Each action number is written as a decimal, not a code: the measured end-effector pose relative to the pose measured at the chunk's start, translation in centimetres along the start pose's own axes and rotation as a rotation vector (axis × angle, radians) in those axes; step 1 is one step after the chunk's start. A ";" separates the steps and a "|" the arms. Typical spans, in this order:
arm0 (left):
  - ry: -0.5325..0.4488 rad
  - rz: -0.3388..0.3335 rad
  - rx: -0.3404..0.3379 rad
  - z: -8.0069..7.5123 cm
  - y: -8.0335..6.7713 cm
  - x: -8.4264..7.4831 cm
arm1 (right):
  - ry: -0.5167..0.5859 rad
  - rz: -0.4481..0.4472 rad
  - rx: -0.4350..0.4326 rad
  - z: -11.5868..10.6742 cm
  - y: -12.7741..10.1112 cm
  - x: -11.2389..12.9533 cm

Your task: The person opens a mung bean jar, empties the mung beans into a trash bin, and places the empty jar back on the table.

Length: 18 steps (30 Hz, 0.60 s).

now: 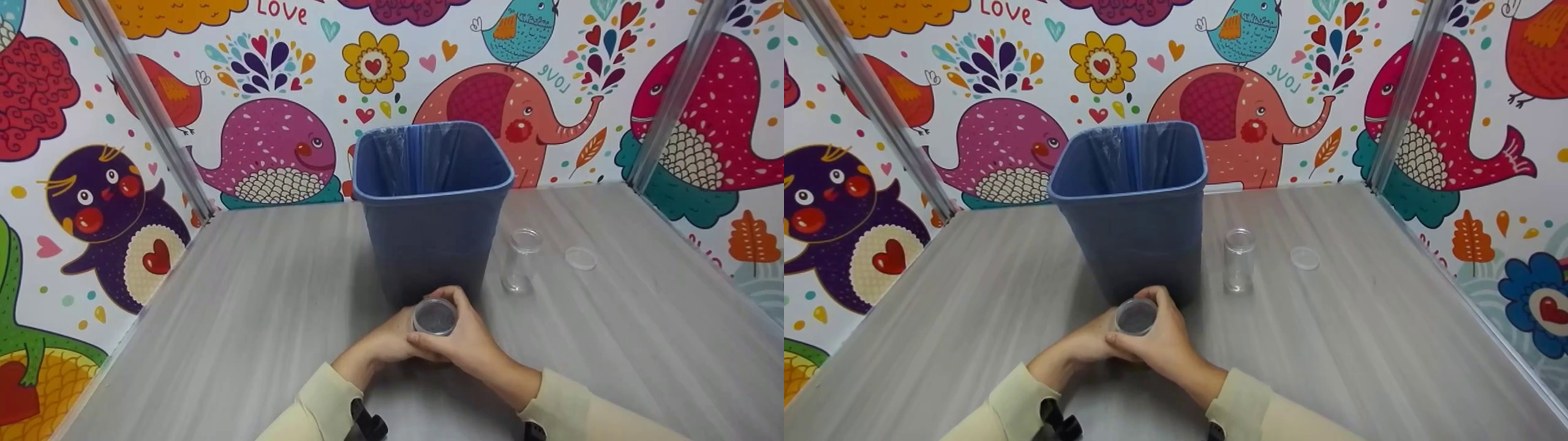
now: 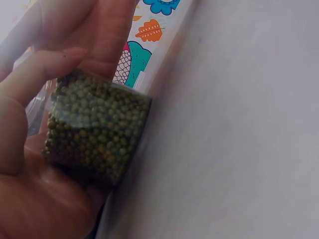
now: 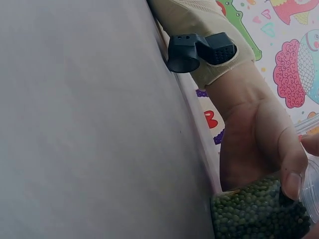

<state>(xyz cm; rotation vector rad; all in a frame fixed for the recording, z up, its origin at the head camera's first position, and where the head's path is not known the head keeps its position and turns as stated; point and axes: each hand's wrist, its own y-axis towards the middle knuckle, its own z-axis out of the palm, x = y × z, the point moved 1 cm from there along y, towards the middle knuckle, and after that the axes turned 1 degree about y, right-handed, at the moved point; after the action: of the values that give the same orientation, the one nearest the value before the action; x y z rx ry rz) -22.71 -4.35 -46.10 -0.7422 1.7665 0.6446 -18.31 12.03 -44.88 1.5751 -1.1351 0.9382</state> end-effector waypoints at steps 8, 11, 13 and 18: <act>0.003 0.008 -0.001 0.0 -0.1 0.0 | 0.007 -0.007 -0.001 0.0 0.0 0.0; 0.011 0.018 0.002 0.0 0.0 0.0 | 0.015 -0.012 0.003 0.0 0.0 0.0; 0.014 0.024 0.004 0.0 0.0 0.0 | 0.019 -0.015 0.007 0.0 0.0 -0.1; 0.010 0.034 0.012 0.1 0.1 0.1 | 0.018 -0.004 0.026 -0.2 0.2 -0.2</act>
<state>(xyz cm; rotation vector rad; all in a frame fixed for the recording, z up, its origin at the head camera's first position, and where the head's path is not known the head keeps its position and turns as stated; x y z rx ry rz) -22.78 -4.22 -46.19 -0.7100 1.7943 0.6536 -18.54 12.27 -44.99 1.5865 -1.1112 0.9660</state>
